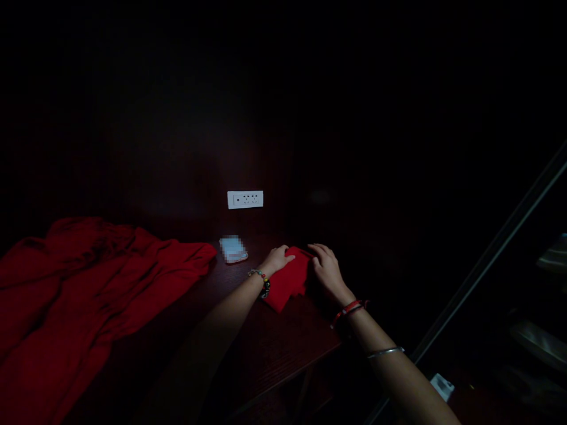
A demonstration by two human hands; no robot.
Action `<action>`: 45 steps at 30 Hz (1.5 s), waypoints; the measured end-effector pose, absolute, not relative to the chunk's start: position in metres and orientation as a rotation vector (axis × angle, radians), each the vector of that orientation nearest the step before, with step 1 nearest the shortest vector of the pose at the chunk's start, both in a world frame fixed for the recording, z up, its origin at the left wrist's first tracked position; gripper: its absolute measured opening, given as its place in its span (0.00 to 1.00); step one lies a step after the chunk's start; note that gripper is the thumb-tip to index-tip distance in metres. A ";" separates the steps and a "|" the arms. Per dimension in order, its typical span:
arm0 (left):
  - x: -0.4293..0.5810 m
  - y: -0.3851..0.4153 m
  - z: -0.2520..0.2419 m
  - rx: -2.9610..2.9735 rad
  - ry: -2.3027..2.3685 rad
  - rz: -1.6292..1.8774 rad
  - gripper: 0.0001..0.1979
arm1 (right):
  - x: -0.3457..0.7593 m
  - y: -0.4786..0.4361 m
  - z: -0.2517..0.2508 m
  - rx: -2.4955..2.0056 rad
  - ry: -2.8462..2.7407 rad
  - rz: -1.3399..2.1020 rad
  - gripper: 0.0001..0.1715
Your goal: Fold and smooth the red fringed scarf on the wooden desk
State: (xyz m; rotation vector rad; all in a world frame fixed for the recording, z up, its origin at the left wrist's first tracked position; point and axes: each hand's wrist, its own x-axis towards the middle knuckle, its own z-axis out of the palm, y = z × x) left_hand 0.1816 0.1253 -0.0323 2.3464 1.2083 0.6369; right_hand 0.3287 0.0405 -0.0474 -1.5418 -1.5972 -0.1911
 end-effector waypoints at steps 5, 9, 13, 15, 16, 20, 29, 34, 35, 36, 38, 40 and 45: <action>0.175 0.128 -0.037 2.365 1.287 0.570 0.21 | 0.320 0.054 -0.048 -1.887 -1.600 0.355 0.33; 0.146 0.115 -0.032 2.432 1.322 0.636 0.22 | 0.306 0.049 -0.050 -2.025 -1.621 0.376 0.31; 0.098 0.085 -0.029 2.568 1.333 0.754 0.22 | 0.275 0.036 -0.042 -2.110 -1.674 0.292 0.32; 0.073 0.071 -0.033 2.641 1.337 0.767 0.21 | 0.254 0.030 -0.040 -2.086 -1.694 0.267 0.33; 0.061 0.065 -0.036 2.663 1.338 0.769 0.20 | 0.244 0.028 -0.039 -2.064 -1.699 0.254 0.34; 0.026 0.058 -0.044 2.649 1.370 0.837 0.20 | 0.210 0.022 -0.040 -1.935 -1.736 0.200 0.35; 0.017 0.064 -0.050 2.580 1.260 0.966 0.18 | 0.199 0.025 -0.038 -1.500 -2.013 -0.250 0.22; -0.002 0.070 -0.060 2.478 1.388 0.942 0.21 | 0.201 0.033 -0.060 -1.450 -2.100 -0.254 0.24; -0.009 0.072 -0.061 2.397 1.461 0.923 0.23 | 0.201 0.034 -0.065 -1.449 -2.073 -0.256 0.25; -0.015 0.073 -0.061 2.295 1.528 0.897 0.25 | 0.202 0.035 -0.069 -1.442 -2.052 -0.254 0.26; -0.026 0.075 -0.060 2.066 1.556 0.846 0.27 | 0.203 0.036 -0.074 -1.422 -2.021 -0.241 0.26; -0.034 0.075 -0.056 1.852 1.456 0.816 0.27 | 0.205 0.035 -0.074 -1.408 -2.009 -0.231 0.25; -0.038 0.066 -0.042 1.559 1.277 0.886 0.26 | 0.206 0.030 -0.061 -1.313 -2.063 -0.263 0.26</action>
